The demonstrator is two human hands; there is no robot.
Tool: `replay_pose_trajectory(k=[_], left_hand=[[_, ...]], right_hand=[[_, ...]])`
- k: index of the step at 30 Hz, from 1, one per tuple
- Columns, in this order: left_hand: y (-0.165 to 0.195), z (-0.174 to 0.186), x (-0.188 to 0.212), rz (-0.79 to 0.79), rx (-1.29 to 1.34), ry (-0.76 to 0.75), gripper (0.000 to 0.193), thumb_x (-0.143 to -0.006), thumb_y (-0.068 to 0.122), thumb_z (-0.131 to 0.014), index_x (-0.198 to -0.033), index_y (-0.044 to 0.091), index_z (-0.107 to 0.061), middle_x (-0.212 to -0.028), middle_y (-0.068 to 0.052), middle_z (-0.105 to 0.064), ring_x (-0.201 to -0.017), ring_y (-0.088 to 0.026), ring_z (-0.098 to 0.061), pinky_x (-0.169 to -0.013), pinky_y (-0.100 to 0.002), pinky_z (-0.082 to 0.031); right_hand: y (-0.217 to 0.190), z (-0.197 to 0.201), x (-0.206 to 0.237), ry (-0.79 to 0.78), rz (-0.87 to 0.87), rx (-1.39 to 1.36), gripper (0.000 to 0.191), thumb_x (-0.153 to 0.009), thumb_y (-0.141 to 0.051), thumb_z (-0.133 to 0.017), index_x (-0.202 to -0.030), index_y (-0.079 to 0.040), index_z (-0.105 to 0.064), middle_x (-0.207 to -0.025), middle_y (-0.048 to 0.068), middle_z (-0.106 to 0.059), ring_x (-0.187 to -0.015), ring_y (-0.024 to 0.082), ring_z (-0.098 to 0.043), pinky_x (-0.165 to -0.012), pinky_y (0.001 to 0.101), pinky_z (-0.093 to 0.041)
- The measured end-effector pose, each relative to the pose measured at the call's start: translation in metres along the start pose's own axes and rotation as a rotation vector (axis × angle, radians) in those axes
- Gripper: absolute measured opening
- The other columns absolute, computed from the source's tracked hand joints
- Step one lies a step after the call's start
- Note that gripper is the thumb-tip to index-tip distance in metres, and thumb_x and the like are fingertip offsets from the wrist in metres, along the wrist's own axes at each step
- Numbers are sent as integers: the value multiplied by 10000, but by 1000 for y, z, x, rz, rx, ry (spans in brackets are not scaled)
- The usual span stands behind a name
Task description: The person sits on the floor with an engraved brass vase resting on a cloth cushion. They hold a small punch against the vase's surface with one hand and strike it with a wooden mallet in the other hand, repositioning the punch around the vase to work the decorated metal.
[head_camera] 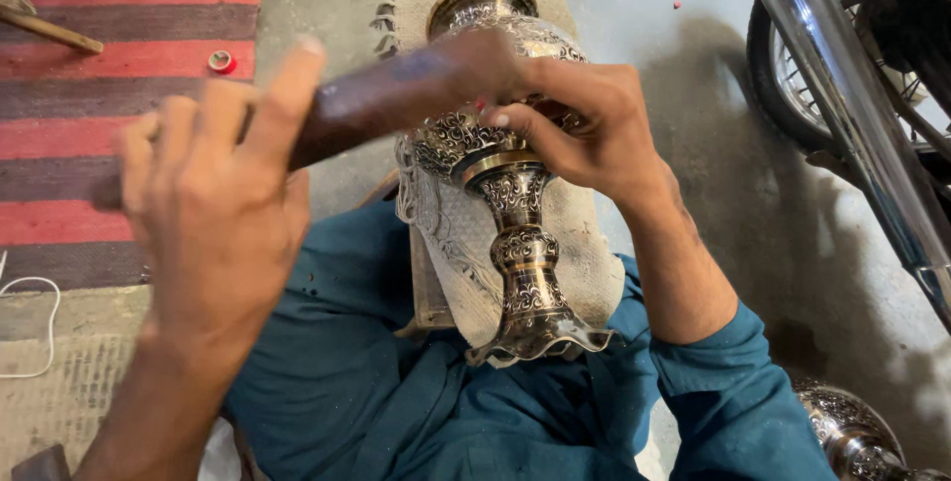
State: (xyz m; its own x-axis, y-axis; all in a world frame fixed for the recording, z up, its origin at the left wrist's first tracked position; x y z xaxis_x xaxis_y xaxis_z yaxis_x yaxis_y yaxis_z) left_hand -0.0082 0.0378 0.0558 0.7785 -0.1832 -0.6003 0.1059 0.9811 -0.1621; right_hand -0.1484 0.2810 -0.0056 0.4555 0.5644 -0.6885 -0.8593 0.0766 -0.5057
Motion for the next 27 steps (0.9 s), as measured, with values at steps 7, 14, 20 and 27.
replay_pose_trajectory(k=[7, 14, 20, 27], left_hand=[[-6, -6, 11, 190, 516, -5, 674, -837, -62, -699, -1446, 104, -463, -1208, -207, -629, -1114, -424, -654, -905, -492, -534], [-5, -17, 12, 177, 560, 6, 665, -861, -58, -697, -1450, 94, -428, -1193, -210, -670, -1105, -416, -699, -917, -480, -558], [-1, -8, -2, 374, 787, -23, 685, -871, -4, -651, -1479, 130, -366, -1184, -116, -667, -1050, -309, -749, -831, -434, -598], [-7, -2, -5, 24, 232, 20, 701, -884, -32, -757, -1508, 146, -495, -1130, -118, -618, -1067, -320, -637, -967, -461, -503]], right_hand=[[1, -4, 5, 78, -182, -421, 207, -1085, 31, -678, -1289, 35, -644, -1082, 101, -769, -1027, 170, -788, -891, 257, -669], [1, -1, 1, 40, -31, -147, 210, -1052, 29, -724, -1254, 32, -668, -1096, 106, -766, -1067, 174, -781, -888, 245, -664], [3, -3, 1, 47, -4, -80, 214, -1041, 17, -750, -1242, 20, -679, -1090, 98, -777, -1005, 154, -791, -856, 231, -660], [6, -1, 2, 44, -18, -47, 206, -1030, -6, -743, -1230, 15, -699, -1065, 105, -784, -991, 151, -791, -859, 260, -660]])
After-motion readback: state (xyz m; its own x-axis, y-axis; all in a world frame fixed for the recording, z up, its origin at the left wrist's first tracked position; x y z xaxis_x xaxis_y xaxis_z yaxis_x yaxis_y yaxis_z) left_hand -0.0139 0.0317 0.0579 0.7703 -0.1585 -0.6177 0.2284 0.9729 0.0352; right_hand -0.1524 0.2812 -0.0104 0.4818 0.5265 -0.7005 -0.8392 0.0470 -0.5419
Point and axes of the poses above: each hand's wrist, its own x-axis away from the middle knuckle, its own z-axis out of the back of the hand, y = z × x, the point moved 2 cm from there along -x, towards the middle knuckle
